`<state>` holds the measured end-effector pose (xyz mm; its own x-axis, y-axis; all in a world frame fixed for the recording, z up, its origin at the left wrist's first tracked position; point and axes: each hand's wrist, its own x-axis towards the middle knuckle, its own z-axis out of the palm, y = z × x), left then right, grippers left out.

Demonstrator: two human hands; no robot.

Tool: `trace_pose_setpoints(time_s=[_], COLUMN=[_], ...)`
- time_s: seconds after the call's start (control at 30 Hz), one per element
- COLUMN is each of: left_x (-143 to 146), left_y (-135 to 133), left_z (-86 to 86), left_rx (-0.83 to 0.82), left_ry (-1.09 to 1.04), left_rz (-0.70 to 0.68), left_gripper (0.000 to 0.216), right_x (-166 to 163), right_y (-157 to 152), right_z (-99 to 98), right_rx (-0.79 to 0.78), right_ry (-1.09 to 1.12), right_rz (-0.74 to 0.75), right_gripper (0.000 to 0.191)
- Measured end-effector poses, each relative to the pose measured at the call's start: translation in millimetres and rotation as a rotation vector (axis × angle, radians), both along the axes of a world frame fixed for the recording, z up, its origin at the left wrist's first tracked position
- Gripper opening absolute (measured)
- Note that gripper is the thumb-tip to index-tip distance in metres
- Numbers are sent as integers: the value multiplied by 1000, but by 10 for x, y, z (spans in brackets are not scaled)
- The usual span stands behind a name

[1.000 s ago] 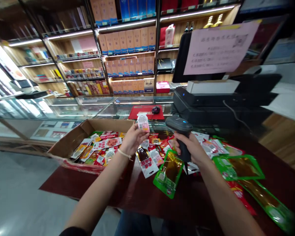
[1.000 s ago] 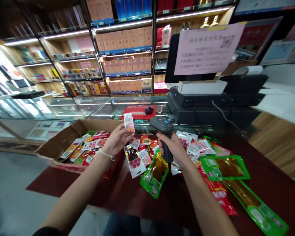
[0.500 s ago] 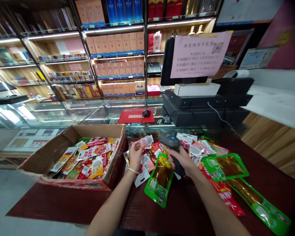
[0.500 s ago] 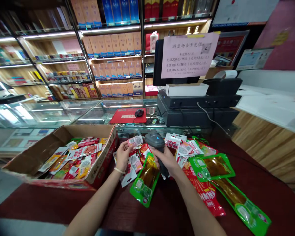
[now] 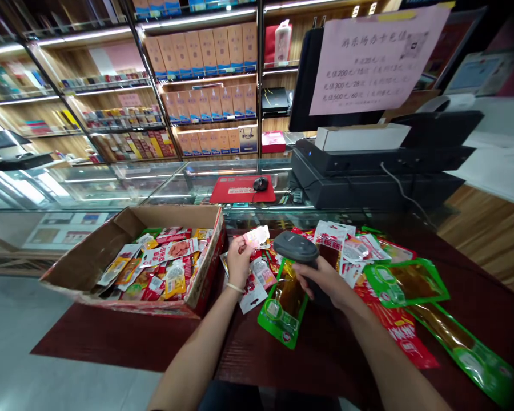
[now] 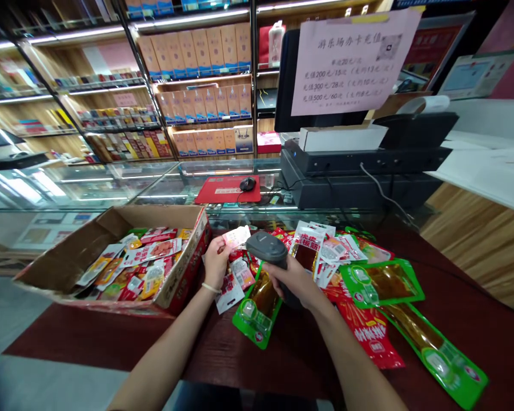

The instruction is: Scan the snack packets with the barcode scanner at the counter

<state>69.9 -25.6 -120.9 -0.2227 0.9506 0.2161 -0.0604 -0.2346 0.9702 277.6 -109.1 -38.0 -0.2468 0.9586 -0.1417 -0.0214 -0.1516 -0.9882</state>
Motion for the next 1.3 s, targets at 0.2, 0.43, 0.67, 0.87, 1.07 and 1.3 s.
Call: trace_pose_setpoints(time_s=[0.2, 0.43, 0.67, 0.87, 1.07, 1.3], left_x=[-30, -37, -18, -371, -1181, -2291], left_y=[-85, -96, -299, -478, -649, -334], left_z=[99, 62, 579, 1246, 1762, 1725], left_rx=[60, 43, 119, 264, 256, 191], left_ry=[81, 107, 81, 7, -11, 204], left_rz=[97, 73, 9, -71, -14, 170], left_gripper=[21, 19, 18, 20, 23, 31], right_x=[38, 65, -50, -366, -865, -1375], right_y=[15, 11, 91, 192, 306, 396], right_z=[66, 63, 160, 517, 658, 660], right_rx=[34, 56, 78, 85, 96, 106], right_ry=[72, 100, 122, 155, 190, 206], right_rz=[-60, -46, -4, 29, 100, 180], right_gripper=[40, 40, 41, 37, 35, 35])
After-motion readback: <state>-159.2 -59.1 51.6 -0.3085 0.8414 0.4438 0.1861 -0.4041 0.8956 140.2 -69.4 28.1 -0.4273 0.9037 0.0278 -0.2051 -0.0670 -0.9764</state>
